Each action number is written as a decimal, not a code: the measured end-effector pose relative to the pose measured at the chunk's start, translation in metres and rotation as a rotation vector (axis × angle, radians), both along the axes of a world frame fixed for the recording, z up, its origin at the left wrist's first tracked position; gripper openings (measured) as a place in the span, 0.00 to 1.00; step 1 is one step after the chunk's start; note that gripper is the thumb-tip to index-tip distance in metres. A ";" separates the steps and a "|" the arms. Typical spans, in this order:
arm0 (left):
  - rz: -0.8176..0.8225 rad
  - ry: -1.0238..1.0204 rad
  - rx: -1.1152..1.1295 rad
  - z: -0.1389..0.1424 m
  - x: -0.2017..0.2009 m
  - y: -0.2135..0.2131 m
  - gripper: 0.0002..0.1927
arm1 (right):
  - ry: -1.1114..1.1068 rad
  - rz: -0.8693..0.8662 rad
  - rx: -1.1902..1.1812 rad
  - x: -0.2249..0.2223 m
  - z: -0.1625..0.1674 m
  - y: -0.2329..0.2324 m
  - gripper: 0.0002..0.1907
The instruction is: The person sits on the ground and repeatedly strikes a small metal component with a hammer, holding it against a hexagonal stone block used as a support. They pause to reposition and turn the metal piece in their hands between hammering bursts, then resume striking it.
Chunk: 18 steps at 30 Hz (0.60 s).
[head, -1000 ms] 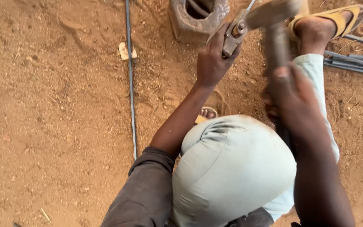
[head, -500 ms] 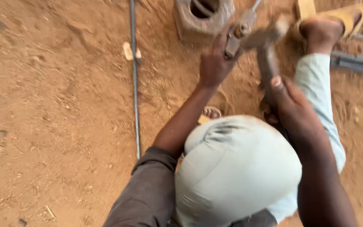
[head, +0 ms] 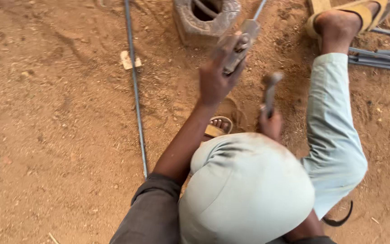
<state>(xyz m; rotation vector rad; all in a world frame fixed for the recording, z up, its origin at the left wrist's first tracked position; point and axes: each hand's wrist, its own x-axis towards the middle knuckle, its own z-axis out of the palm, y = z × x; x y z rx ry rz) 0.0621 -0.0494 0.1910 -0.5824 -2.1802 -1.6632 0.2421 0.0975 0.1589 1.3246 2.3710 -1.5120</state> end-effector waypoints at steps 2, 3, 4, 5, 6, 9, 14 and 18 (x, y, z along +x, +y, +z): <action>-0.020 -0.025 0.008 0.003 0.004 -0.004 0.29 | -0.108 -0.005 0.130 0.014 -0.030 -0.005 0.18; -0.026 -0.008 0.023 0.004 0.005 -0.006 0.29 | -0.204 -0.014 0.083 0.018 -0.038 -0.003 0.18; -0.030 0.013 0.038 0.005 0.006 -0.010 0.29 | -0.295 -0.023 0.037 0.022 -0.044 -0.002 0.18; -0.033 0.035 0.042 0.006 0.004 -0.011 0.30 | -0.379 -0.031 -0.010 0.022 -0.047 0.001 0.19; -0.036 0.052 0.045 0.007 0.002 -0.012 0.31 | -0.369 0.061 0.065 0.020 -0.049 0.005 0.18; -0.045 0.075 0.016 0.011 -0.003 -0.016 0.32 | -0.269 0.269 0.382 0.002 -0.052 0.026 0.18; -0.103 -0.013 -0.044 0.012 -0.009 -0.016 0.31 | 0.218 0.454 0.795 -0.104 -0.070 0.110 0.10; -0.147 -0.005 -0.060 0.012 -0.009 -0.015 0.30 | 0.335 0.429 0.868 -0.217 -0.087 0.185 0.08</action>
